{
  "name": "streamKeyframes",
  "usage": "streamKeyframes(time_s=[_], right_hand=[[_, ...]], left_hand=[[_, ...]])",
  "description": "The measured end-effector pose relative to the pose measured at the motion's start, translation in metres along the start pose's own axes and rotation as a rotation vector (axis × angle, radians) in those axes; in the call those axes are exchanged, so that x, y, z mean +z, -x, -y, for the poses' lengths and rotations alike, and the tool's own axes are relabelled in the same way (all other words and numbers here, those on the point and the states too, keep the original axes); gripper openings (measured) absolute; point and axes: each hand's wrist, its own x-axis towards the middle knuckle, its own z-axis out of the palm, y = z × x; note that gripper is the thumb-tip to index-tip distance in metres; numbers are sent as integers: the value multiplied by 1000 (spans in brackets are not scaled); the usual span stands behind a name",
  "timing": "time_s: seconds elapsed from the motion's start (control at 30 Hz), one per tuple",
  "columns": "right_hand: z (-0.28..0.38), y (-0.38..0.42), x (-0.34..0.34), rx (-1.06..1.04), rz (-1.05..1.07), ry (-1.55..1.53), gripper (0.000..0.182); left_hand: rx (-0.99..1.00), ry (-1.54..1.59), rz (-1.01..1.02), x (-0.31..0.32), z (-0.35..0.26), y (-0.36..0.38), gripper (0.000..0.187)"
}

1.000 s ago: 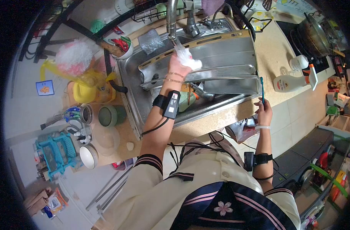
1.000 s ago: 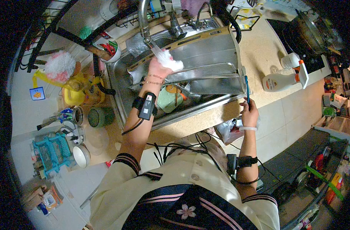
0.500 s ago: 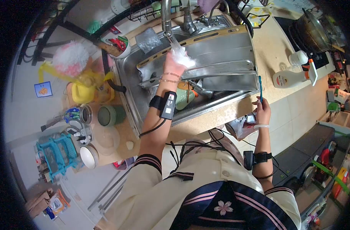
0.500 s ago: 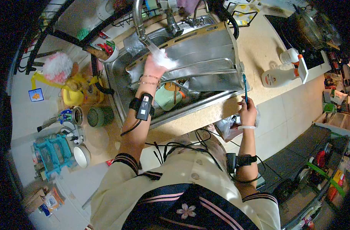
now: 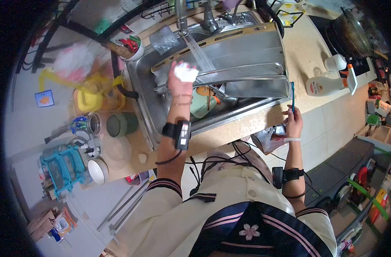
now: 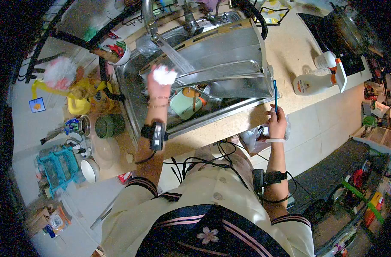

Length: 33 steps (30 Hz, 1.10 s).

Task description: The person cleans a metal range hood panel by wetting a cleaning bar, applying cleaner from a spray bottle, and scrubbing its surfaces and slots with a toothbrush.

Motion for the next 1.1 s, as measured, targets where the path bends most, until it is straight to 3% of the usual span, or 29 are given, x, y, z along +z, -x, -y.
streamKeyframes(time_s=[0.03, 0.1, 0.2, 0.27, 0.33, 0.37, 0.4, 0.43, 0.5, 0.73, 0.9, 1.1], right_hand=[[4, 1, -1, 9, -10, -28, 20], [5, 3, -5, 26, -35, -73, 20], [-4, 3, -13, 41, -74, -110, 20], [-19, 2, -21, 47, -81, -103, 19], [-20, 7, -22, 80, -106, -75, 19], [-21, 7, -23, 93, -121, -60, 19], [-31, 8, -25, 83, -122, -155, 19], [-34, 8, -26, 79, -128, -159, 19], [-40, 12, -30, 74, -142, -162, 19], [-50, 24, -46, 166, -138, -255, 21], [-55, 21, -57, 212, -156, -263, 21], [-65, 9, -50, 224, -135, -291, 21]], left_hand=[[-74, 72, 11, -18, -5, -5, 13], [-13, 56, -174, -42, 1, 9, 8], [-220, -116, -168, -73, 35, 26, 7], [-596, -184, -36, -58, 69, 37, 10], [-715, -194, 111, -70, 135, 21, 14], [-732, -156, 146, -47, 155, 28, 17], [-678, -133, 87, -33, 181, 30, 21], [-674, -135, 193, -26, 203, 24, 19], [-596, -106, -23, 9, 235, 30, 17], [-706, -30, -8, 21, 306, 7, 21], [-537, -45, -15, -4, 295, -26, 23], [-393, -82, -8, -37, 239, -43, 27]])
